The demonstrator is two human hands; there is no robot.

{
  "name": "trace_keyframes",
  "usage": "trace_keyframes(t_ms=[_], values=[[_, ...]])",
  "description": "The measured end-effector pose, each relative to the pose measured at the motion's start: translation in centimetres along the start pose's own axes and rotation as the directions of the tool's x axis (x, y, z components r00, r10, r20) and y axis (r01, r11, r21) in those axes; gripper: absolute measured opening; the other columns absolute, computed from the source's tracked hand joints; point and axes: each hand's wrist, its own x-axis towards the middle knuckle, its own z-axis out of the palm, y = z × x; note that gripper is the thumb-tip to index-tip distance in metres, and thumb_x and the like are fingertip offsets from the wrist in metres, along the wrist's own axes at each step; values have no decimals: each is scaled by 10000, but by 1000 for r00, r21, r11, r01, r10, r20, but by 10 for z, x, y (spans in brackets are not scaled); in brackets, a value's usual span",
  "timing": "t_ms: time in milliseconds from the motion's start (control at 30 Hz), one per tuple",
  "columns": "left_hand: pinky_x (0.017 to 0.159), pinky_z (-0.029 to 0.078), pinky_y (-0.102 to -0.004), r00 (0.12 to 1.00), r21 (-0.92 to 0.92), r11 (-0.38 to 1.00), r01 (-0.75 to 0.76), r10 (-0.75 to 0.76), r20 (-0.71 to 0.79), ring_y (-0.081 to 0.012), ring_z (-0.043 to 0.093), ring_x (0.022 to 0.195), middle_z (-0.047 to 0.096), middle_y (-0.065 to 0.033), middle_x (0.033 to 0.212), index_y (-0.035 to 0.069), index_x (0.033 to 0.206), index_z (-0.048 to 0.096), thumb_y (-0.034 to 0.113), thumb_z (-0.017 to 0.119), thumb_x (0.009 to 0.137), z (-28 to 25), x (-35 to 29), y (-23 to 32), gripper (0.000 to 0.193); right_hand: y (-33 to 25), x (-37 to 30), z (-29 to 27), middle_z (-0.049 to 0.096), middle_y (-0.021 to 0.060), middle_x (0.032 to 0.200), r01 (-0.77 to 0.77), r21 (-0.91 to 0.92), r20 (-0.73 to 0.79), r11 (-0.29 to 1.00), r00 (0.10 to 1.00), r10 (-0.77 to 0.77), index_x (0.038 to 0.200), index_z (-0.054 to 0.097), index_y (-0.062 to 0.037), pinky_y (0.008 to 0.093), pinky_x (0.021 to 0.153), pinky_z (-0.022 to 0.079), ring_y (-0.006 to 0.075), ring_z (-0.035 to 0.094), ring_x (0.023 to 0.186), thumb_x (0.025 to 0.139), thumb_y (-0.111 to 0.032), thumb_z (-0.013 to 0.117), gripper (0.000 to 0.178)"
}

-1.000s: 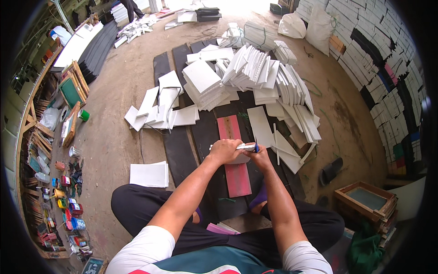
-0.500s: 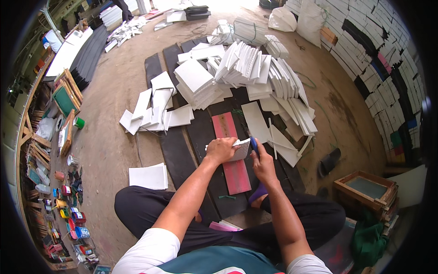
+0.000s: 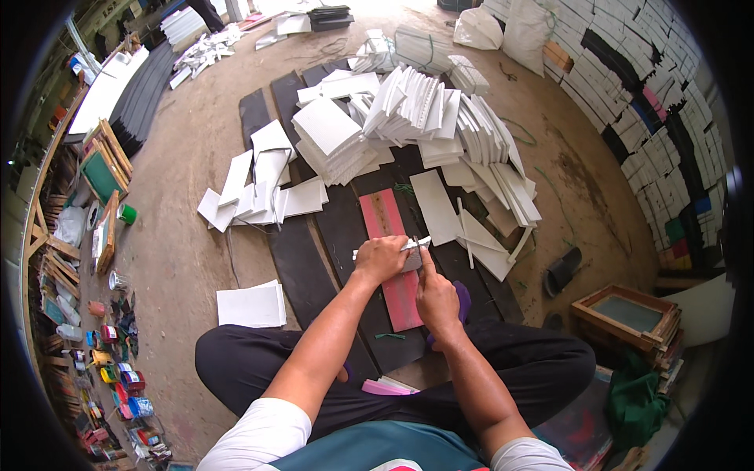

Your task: The person sits on the floor and uses a utility knife to cut white foam sheets into smaller rectangular pieces. They repeatedly pick up sheets, align them, score the material, and separate the cut sections, stacking the finished pieces nearby.

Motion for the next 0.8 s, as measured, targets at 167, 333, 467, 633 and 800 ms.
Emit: trace_keyframes(t_ms=[167, 333, 467, 633, 800], values=[[714, 616, -451, 1000, 7, 1000, -5, 5, 2, -317, 762, 833, 769, -95, 925, 141, 1008, 705, 351, 653, 969, -1, 0, -1, 220, -1, 0, -1, 707, 249, 846, -5, 11, 31, 1000, 1000, 5, 1569, 453, -138, 581, 668, 536, 450, 704, 750, 1048, -175, 533, 529], [721, 620, -448, 1000, 19, 1000, -16, 16, 9, -315, 764, 831, 771, -98, 923, 131, 1017, 705, 344, 648, 968, -1, 0, -1, 226, -3, 0, -3, 711, 263, 869, -27, 12, 51, 1000, 998, 26, 1579, 445, -153, 586, 694, 542, 454, 712, 777, 1046, -176, 529, 540], [729, 622, -446, 999, 10, 999, -41, 41, 11, -316, 765, 833, 772, -101, 924, 126, 1026, 704, 337, 651, 964, -4, 1, 0, 227, -3, 0, -3, 715, 258, 880, -42, -7, 70, 999, 997, 43, 1583, 440, -158, 586, 706, 548, 456, 714, 789, 1034, -166, 535, 556], [729, 624, -452, 998, -5, 998, -65, 65, 1, -327, 765, 830, 771, -119, 926, 121, 1039, 706, 325, 654, 959, -2, 0, -5, 226, -5, 0, -2, 715, 255, 881, -47, 1, 68, 999, 997, 47, 1588, 432, -163, 588, 713, 550, 455, 715, 790, 1022, -156, 541, 576], [717, 624, -461, 999, 5, 999, -53, 53, -2, -339, 764, 818, 769, -136, 915, 116, 1043, 707, 314, 666, 952, 1, 2, -8, 222, -8, 0, 0, 712, 259, 868, -49, -23, 69, 999, 996, 50, 1590, 427, -140, 586, 713, 552, 450, 718, 785, 1007, -140, 545, 595]])
